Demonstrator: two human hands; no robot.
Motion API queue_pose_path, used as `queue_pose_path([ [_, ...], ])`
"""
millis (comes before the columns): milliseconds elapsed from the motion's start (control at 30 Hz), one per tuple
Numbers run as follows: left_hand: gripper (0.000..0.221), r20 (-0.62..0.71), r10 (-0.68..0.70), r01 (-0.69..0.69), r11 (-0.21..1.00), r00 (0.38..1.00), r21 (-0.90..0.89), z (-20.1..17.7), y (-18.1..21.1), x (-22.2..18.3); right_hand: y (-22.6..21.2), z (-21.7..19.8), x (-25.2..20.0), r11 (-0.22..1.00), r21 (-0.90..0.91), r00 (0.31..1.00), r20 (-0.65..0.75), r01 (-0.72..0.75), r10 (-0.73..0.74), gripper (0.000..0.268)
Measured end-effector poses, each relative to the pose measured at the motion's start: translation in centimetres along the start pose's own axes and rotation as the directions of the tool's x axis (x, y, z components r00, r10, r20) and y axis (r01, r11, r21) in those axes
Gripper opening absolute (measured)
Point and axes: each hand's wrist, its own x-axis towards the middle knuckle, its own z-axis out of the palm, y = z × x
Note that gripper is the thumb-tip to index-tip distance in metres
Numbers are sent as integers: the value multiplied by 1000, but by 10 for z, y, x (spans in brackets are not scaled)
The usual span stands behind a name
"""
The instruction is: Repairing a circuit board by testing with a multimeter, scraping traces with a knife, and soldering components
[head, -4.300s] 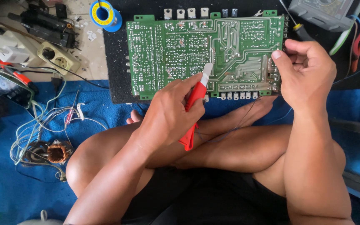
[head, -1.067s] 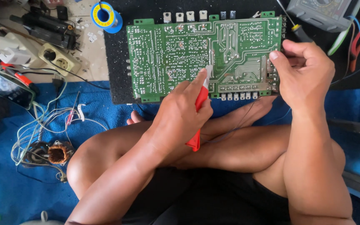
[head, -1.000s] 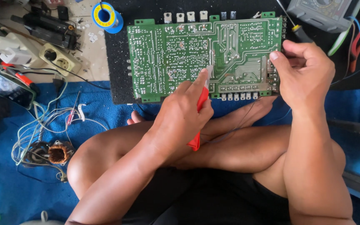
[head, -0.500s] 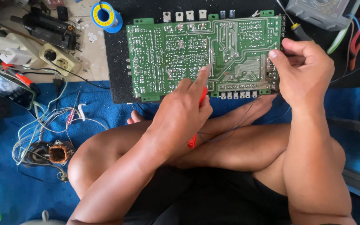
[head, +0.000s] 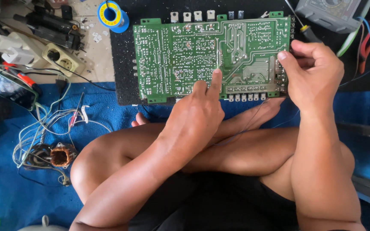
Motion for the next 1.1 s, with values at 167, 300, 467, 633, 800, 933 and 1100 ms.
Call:
queue_pose_path([
  [167, 61, 36, -219, 210, 852, 975, -480, -19, -15, -5, -1, 2, 2, 999, 53, 1000, -6, 1, -1, 21],
  [300, 59, -68, -304, 223, 816, 950, -534, -38, -22, -10, -9, 5, 2, 994, 101, 999, -33, 37, -34, 20],
  [467, 45, 24, -411, 277, 570, 911, -773, -43, -16, -13, -79, 0, -12, 890, -219, 885, -157, 401, -438, 41],
  [633, 59, 132, -399, 343, 519, 907, -783, -7, -7, -24, -81, 34, -40, 741, -270, 724, -179, 615, -666, 35],
  [800, 42, 263, -226, 315, 236, 938, -919, -13, 16, -35, -90, 29, -52, 688, -229, 691, -80, 689, -718, 27],
  [933, 51, 315, -136, 316, -13, 939, -949, -38, -2, -36, -88, 17, -58, 790, 3, 790, -48, 612, -612, 27],
  [1100, 33, -77, -393, 196, 608, 916, -770, -42, -65, -32, -66, 21, -56, 889, 141, 870, -321, 435, -375, 20],
])
